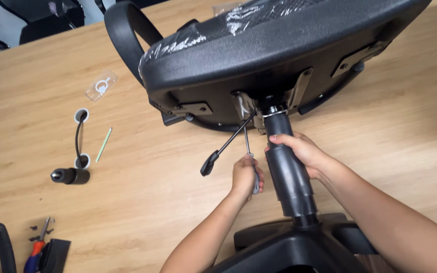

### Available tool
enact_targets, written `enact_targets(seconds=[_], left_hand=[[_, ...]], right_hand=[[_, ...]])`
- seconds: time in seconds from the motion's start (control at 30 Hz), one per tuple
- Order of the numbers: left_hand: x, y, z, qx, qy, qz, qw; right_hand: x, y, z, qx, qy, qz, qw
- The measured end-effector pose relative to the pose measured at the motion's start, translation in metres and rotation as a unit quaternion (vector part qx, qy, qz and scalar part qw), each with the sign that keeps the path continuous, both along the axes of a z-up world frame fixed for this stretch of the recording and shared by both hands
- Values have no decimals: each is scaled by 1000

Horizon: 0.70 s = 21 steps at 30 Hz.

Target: The person assembles an office chair on a wooden table, using a screwdriver to drive screws that fasten the seat's mounting plate to the gas lift cylinder, then aligns and attaches the backrest and armrest assembly to the seat by hand. Loose screws, armrest parts, and a second chair base sit on the table around the work.

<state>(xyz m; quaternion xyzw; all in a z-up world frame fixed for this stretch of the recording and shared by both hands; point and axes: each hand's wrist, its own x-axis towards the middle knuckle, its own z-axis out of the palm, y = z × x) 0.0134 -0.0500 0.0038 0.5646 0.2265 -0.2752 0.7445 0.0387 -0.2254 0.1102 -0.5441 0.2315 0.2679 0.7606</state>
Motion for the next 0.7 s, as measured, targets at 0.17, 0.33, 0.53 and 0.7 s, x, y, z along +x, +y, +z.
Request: enact_targets(seconds=[0.17,0.33,0.53,0.7], left_hand=[[-6,8,8,181,-72,-29,980],[-4,10,-17,-242,79,39,966],[-3,5,36,-353,163,141,910],[2,0,-30,-428,77,62,898]], right_hand=[[-1,-2,4,17,0,14,1000],[2,-9,-5,16,-10,26,1000],[0,-7,-1,51,5,16,999],[0,-9,-9,14,15,19,1000]])
